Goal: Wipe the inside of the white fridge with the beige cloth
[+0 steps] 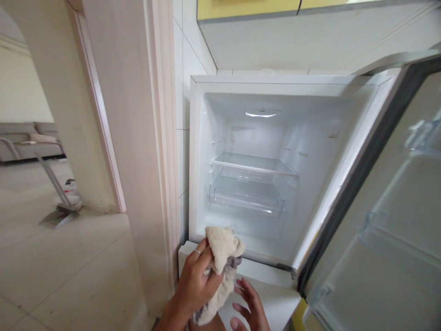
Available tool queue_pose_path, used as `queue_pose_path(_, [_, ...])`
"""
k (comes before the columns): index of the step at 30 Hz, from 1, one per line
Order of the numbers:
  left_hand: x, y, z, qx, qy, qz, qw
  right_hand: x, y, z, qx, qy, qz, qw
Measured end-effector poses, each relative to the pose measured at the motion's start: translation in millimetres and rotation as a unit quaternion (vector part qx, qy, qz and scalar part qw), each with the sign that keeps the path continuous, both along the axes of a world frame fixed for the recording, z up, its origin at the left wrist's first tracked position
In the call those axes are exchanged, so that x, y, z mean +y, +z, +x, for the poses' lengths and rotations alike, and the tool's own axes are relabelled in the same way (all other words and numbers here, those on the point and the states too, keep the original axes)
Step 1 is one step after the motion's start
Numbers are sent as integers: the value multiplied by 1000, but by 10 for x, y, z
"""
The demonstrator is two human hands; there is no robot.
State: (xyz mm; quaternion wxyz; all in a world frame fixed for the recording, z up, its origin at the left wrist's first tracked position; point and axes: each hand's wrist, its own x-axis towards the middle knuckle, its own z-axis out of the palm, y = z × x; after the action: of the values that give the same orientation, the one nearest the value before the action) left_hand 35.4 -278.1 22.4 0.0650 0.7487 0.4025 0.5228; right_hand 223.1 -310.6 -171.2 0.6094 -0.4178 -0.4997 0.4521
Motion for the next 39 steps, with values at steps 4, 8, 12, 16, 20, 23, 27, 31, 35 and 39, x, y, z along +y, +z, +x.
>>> queue_pose_path(4, [-86, 26, 56, -227, -77, -38, 970, 50, 345, 19, 36, 36, 82, 995])
queue_pose_path(8, [-207, 19, 114, -343, -154, -169, 911, 192, 648, 110, 77, 53, 121, 988])
queue_pose_path(12, [-313, 56, 235, -452, -131, -238, 850, 272, 865, 152, 86, 24, 137, 987])
queue_pose_path(16, [-266, 143, 449, -487, -81, -202, 846, 126, 1091, -7, 75, 80, 106, 988])
queue_pose_path(20, [-164, 143, 649, -504, 12, -131, 853, -43, 1342, -239, 87, 127, 90, 984])
queue_pose_path(23, [-120, 51, 748, -487, 92, -76, 865, -41, 1432, -289, 96, 86, 79, 989])
queue_pose_path(27, [-76, -154, 808, -390, 108, -42, 913, -7, 1416, -169, 80, 60, 49, 994])
queue_pose_path(31, [-126, -429, 822, -259, 61, 0, 964, -14, 1456, -15, 103, -20, -28, 994])
queue_pose_path(35, [-319, -662, 825, -196, 38, -46, 979, 63, 1567, 80, 149, -93, -51, 983])
queue_pose_path(39, [-485, -582, 747, -298, 69, -168, 937, 194, 1616, 142, 155, -147, -4, 977])
